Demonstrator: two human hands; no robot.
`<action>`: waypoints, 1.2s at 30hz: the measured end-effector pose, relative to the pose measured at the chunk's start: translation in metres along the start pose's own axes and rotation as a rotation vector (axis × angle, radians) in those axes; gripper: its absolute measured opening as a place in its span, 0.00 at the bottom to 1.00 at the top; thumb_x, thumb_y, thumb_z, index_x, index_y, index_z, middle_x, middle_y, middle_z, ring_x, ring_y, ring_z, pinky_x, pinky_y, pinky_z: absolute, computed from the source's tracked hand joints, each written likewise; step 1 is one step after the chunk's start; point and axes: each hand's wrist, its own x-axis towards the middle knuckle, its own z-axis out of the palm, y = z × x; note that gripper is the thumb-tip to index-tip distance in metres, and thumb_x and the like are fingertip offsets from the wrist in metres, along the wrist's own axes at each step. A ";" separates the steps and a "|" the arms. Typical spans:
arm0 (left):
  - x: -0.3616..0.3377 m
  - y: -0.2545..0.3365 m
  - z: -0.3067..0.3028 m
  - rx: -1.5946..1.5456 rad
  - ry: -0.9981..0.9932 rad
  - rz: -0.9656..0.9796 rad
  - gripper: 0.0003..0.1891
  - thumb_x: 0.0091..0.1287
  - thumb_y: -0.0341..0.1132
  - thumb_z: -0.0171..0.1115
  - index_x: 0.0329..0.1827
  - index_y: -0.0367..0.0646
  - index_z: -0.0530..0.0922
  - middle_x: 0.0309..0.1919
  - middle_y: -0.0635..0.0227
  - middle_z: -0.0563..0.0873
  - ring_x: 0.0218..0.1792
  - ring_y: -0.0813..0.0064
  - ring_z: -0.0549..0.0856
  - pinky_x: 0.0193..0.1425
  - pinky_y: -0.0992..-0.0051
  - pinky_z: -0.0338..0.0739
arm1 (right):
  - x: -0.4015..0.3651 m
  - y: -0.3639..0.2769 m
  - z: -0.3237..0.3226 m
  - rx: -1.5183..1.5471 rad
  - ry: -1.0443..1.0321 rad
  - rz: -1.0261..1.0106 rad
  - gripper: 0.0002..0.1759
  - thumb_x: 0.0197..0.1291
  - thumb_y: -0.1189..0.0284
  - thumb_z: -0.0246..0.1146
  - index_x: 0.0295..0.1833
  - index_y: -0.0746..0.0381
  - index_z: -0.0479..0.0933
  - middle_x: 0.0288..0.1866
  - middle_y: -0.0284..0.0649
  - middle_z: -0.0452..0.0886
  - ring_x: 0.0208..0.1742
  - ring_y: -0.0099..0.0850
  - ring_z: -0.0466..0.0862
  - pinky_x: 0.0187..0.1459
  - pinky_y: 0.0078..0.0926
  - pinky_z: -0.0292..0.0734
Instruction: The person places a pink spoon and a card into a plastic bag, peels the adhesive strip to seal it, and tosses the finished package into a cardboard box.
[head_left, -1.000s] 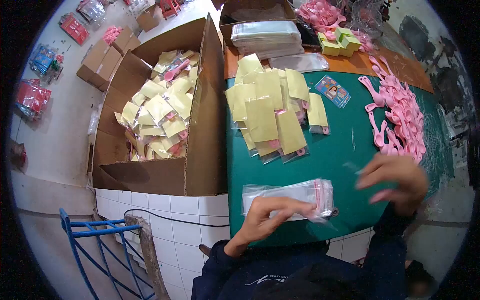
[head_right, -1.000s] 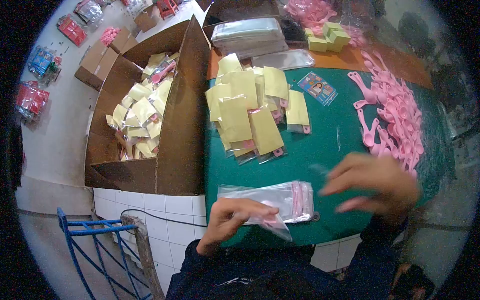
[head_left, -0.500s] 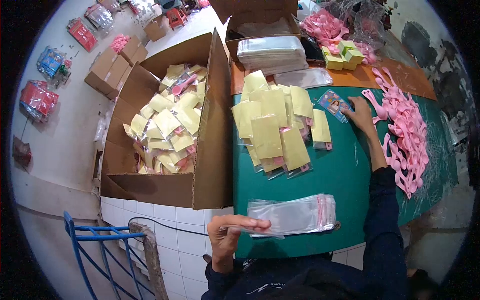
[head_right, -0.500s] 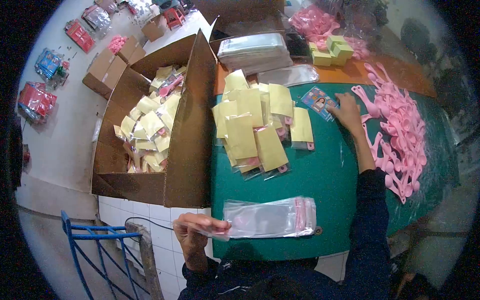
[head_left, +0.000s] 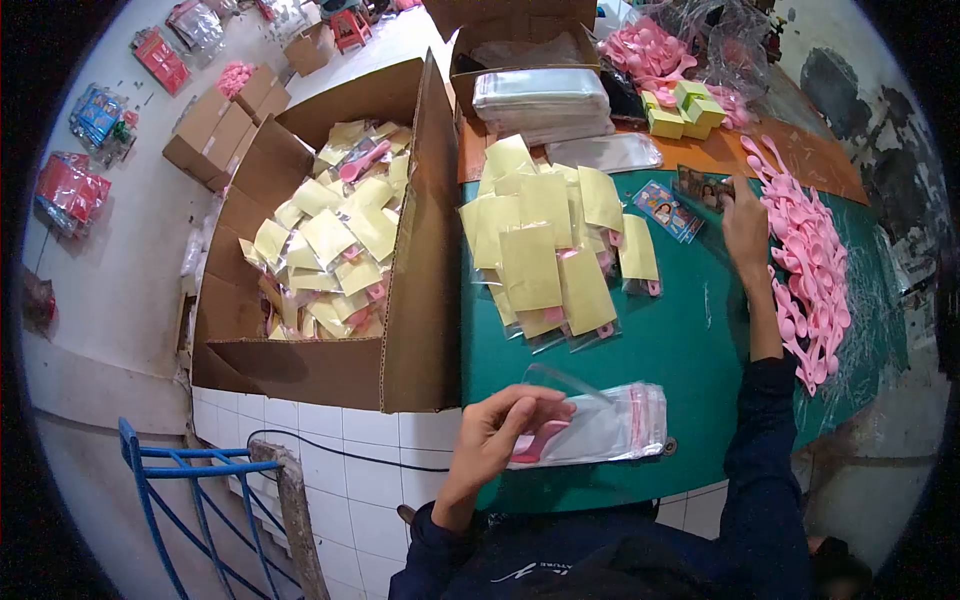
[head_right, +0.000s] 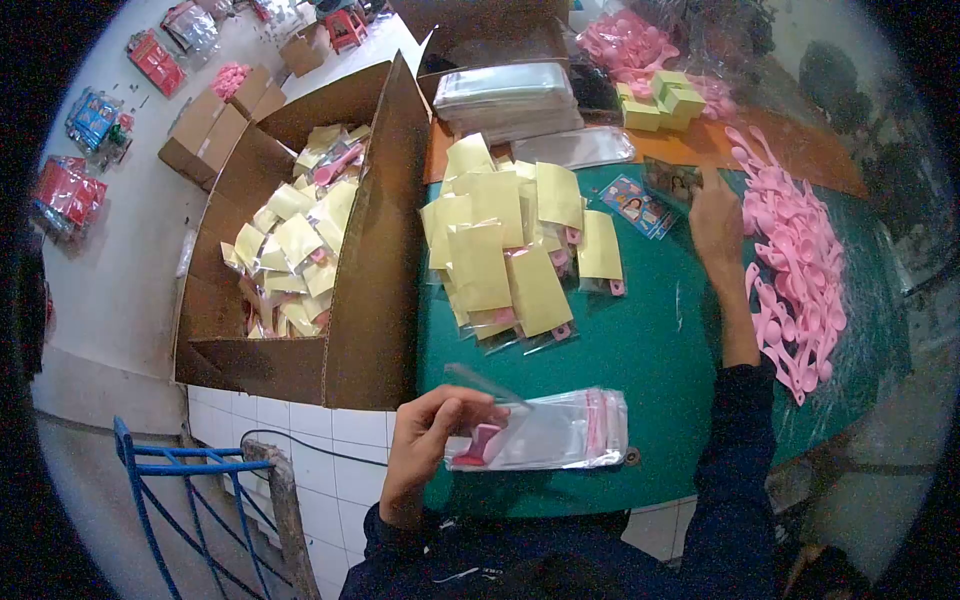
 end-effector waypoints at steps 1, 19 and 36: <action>0.003 0.000 0.001 0.001 -0.010 -0.028 0.15 0.73 0.32 0.44 0.50 0.30 0.75 0.44 0.53 0.83 0.47 0.67 0.83 0.52 0.73 0.79 | -0.001 -0.008 -0.007 0.029 -0.021 -0.012 0.11 0.55 0.79 0.55 0.45 0.66 0.70 0.37 0.55 0.78 0.41 0.55 0.77 0.42 0.45 0.72; 0.013 -0.010 0.010 0.311 -0.033 -0.021 0.12 0.69 0.35 0.54 0.44 0.36 0.80 0.30 0.62 0.85 0.31 0.83 0.81 0.38 0.80 0.75 | -0.074 -0.154 -0.129 0.570 -0.940 -0.480 0.11 0.54 0.75 0.62 0.44 0.61 0.74 0.32 0.46 0.80 0.34 0.44 0.81 0.33 0.34 0.75; -0.024 -0.024 -0.028 0.204 -0.180 0.037 0.40 0.59 0.26 0.65 0.71 0.45 0.51 0.43 0.57 0.84 0.44 0.75 0.82 0.50 0.75 0.75 | -0.154 -0.117 -0.104 0.877 -0.905 0.186 0.07 0.47 0.78 0.69 0.31 0.65 0.77 0.25 0.29 0.76 0.30 0.14 0.72 0.31 0.13 0.67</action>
